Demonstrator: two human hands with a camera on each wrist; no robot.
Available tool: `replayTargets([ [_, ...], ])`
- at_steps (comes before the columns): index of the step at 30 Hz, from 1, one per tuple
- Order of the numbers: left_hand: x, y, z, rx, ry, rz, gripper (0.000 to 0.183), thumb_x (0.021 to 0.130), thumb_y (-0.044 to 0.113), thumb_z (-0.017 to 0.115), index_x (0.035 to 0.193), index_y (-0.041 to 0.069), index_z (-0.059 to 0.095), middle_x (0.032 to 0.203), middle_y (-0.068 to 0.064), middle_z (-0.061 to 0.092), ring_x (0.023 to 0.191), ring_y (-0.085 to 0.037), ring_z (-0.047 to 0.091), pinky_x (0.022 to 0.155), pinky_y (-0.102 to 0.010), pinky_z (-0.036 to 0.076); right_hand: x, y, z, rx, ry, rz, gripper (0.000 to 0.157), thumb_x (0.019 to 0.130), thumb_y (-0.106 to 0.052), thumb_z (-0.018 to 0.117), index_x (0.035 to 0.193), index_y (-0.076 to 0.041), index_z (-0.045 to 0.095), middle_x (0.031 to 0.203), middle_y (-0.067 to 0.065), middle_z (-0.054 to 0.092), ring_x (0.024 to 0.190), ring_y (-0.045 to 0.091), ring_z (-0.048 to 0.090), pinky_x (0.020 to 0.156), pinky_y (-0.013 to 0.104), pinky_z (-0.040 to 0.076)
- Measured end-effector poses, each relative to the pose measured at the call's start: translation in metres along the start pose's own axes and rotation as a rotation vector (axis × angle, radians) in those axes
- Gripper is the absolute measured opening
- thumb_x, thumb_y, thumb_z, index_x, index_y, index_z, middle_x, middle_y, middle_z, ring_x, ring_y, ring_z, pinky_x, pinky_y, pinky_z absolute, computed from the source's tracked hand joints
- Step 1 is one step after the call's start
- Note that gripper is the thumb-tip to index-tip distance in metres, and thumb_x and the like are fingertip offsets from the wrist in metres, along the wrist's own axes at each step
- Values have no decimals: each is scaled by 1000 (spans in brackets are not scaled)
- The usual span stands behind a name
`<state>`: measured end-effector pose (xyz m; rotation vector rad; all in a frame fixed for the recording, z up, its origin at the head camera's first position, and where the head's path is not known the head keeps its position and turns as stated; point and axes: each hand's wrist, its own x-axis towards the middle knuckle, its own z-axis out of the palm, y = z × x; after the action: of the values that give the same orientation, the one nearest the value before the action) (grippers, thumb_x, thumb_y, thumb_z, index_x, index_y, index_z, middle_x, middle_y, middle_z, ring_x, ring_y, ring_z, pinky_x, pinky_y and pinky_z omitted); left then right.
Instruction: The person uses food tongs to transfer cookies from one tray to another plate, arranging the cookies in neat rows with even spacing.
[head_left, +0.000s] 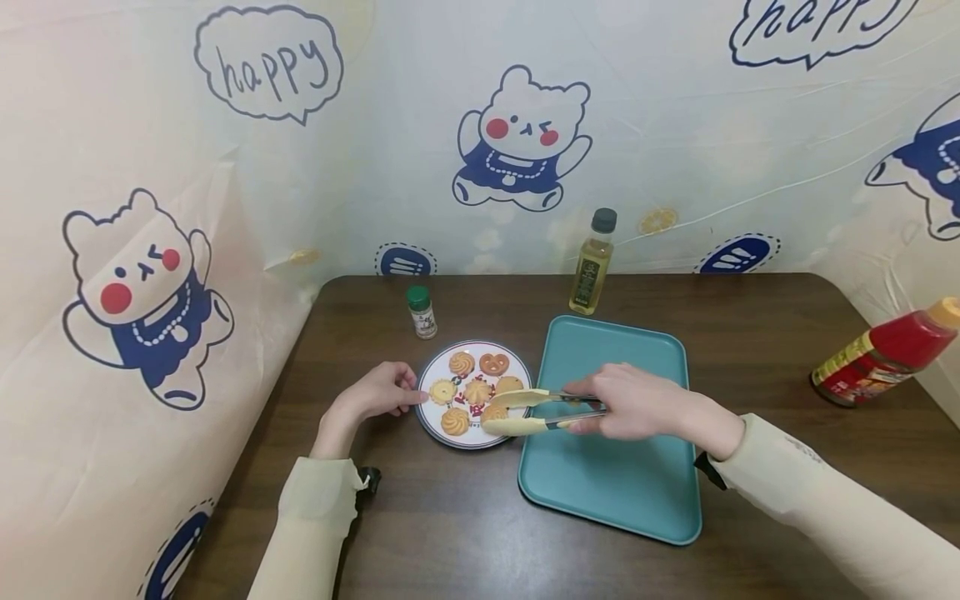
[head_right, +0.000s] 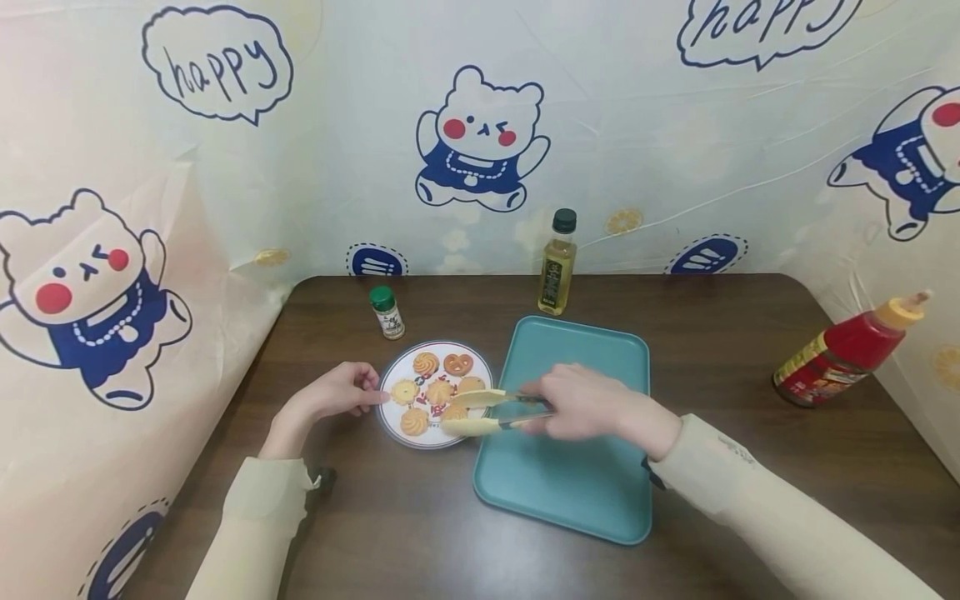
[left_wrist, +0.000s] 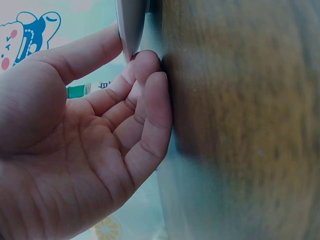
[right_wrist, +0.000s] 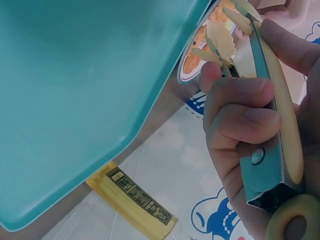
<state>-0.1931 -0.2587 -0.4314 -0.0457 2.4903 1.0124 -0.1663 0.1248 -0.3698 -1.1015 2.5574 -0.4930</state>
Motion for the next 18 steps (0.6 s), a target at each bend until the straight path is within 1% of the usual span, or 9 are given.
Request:
replayTargets([
  [7,0,1,-1,-5,2,5,30,90,24,77,102,3,59,86,-10,59,76,-22,59,68,-30,53,2,0,1,3,-2,-9,45,91,-37,72,125,-8,68,61,-8,44,49,5,35,46,25,27],
  [15,-2,1,-1,10,2,13,31,89,24,77,102,3,59,86,-11,59,76,-23,59,68,-31,53,1,1,3,-5,5,0,50,90,-40,73,128,-8,66,61,-7,45,50,5,35,46,25,28],
  [18,-2,0,0,6,6,5,31,89,24,77,103,4,59,87,-10,60,76,-23,59,69,-31,53,1,1,3,-7,7,4,51,90,-40,73,130,-8,66,61,-8,45,50,5,35,46,25,28],
])
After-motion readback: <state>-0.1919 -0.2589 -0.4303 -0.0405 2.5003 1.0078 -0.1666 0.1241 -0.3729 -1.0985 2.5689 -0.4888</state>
